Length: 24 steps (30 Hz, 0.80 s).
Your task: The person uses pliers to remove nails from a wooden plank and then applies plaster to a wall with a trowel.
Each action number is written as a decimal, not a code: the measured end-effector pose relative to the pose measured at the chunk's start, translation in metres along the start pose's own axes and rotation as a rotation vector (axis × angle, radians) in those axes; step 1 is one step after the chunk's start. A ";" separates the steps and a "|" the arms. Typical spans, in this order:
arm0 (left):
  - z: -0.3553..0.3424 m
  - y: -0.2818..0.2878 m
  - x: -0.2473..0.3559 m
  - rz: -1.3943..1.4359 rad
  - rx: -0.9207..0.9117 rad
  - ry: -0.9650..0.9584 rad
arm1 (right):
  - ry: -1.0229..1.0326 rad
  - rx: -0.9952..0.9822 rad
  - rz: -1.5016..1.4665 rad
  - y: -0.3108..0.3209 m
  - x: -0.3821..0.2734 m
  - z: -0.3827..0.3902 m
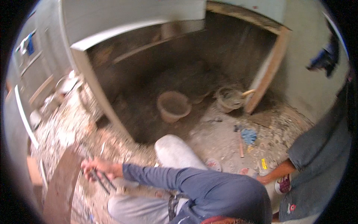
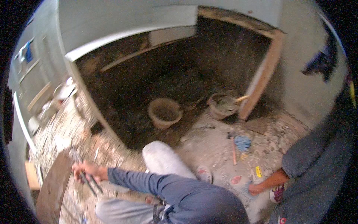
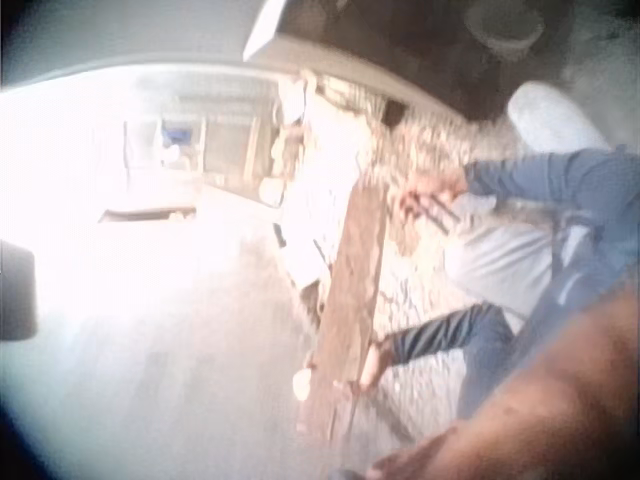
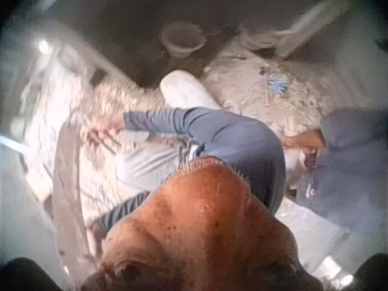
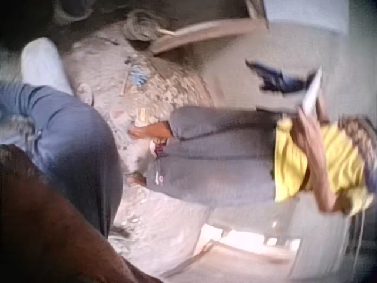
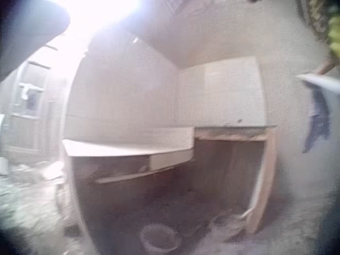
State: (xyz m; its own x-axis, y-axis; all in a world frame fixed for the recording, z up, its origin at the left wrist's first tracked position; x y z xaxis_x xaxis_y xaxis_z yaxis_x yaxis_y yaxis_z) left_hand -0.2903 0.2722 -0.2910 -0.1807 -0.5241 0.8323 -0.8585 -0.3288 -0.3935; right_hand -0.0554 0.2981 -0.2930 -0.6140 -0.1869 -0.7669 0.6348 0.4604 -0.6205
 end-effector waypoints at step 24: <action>0.077 0.003 0.183 -0.647 -0.183 -0.373 | 0.578 0.229 0.580 -0.035 -0.039 -0.025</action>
State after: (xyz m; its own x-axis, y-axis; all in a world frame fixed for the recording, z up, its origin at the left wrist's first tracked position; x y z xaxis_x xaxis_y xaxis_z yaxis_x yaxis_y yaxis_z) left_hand -0.2889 0.1145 -0.1704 0.5304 -0.5130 0.6749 -0.8100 -0.5417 0.2247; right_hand -0.0652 0.3107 -0.2371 -0.2659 0.5258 -0.8080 0.9640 0.1482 -0.2208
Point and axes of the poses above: each hand's wrist, its own z-axis away from the middle knuckle, its own y-axis out of the back of the hand, x = y × z, the point moved 10 cm from there along -z, towards the middle knuckle, and after that the axes turned 14 degrees about z, right-handed, at the moved point
